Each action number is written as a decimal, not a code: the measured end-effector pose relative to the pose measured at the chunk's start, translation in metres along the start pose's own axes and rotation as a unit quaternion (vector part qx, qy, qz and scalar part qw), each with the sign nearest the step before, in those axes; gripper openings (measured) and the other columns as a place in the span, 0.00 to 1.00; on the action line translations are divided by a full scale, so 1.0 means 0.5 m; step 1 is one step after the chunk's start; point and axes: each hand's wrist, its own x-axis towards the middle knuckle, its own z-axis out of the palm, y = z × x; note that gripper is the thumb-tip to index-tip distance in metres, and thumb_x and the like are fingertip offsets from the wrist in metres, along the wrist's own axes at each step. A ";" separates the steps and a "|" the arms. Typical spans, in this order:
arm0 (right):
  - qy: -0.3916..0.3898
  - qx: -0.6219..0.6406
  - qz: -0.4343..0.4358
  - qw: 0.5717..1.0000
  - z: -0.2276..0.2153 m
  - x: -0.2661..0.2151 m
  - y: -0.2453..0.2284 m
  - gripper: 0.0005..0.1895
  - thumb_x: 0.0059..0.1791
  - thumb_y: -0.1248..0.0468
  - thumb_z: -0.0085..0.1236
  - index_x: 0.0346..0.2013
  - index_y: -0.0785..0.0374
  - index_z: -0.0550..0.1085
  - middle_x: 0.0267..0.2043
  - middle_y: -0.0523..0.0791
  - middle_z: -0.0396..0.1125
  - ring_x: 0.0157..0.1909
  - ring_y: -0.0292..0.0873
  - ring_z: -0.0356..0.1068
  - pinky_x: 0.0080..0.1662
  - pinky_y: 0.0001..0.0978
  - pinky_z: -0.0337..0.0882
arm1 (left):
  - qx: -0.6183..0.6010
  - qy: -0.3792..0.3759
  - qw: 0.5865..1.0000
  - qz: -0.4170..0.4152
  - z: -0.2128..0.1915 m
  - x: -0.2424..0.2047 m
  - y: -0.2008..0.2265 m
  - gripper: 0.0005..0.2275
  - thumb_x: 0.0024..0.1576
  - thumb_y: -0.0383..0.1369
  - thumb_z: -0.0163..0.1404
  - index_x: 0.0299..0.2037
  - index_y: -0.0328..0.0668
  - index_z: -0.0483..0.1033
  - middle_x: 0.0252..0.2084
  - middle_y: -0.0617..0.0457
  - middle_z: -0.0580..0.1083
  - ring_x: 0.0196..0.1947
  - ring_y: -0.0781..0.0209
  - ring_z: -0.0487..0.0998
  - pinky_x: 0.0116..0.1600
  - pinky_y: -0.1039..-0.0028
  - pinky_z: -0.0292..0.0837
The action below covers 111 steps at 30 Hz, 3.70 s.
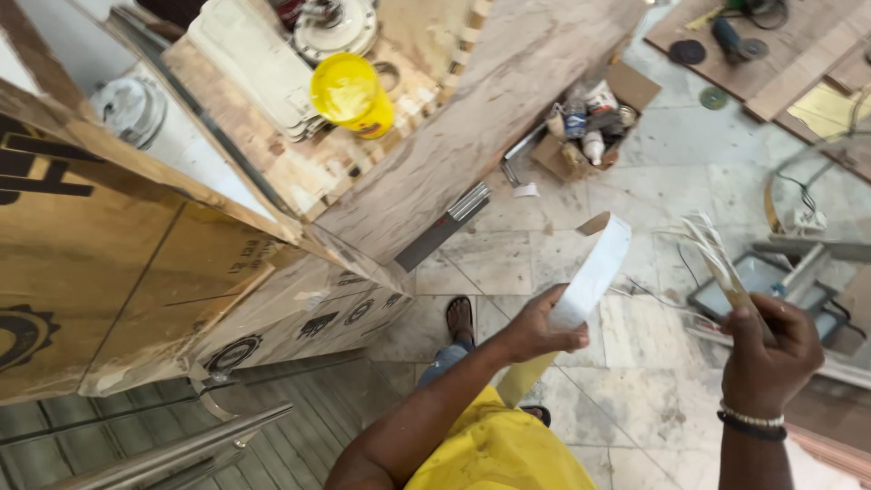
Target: The person repeatedly applies a white adhesive to a long, thin strip using a small spatula. They scoop adhesive from a yellow container and spread it along the strip's length, then place the strip on a wooden surface.
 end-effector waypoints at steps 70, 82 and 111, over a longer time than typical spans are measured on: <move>-0.545 -0.260 -0.135 0.785 1.254 0.359 -0.238 0.10 0.49 0.68 0.55 0.44 0.65 0.79 0.35 0.59 0.73 0.38 0.61 0.74 0.46 0.52 0.73 | -0.009 -0.053 0.998 -0.017 -0.486 0.152 0.246 0.42 0.51 0.45 0.63 0.73 0.33 0.58 0.43 0.54 0.76 0.45 0.63 0.76 0.51 0.71 0.73; -0.402 0.064 0.255 0.877 0.916 0.397 -0.190 0.12 0.58 0.70 0.46 0.54 0.70 0.73 0.47 0.53 0.73 0.46 0.44 0.78 0.49 0.30 0.77 | 0.028 -0.040 0.999 0.020 -0.464 0.138 0.230 0.38 0.54 0.38 0.63 0.73 0.34 0.59 0.43 0.55 0.76 0.46 0.67 0.76 0.56 0.73 0.72; -0.221 -0.196 -0.077 0.952 0.180 -0.086 -0.194 0.11 0.41 0.73 0.65 0.37 0.64 0.78 0.46 0.44 0.76 0.45 0.43 0.74 0.45 0.33 0.75 | 0.079 -0.111 0.990 -0.026 -0.117 -0.021 0.074 0.31 0.57 0.29 0.59 0.69 0.36 0.58 0.44 0.55 0.74 0.46 0.68 0.75 0.51 0.73 0.75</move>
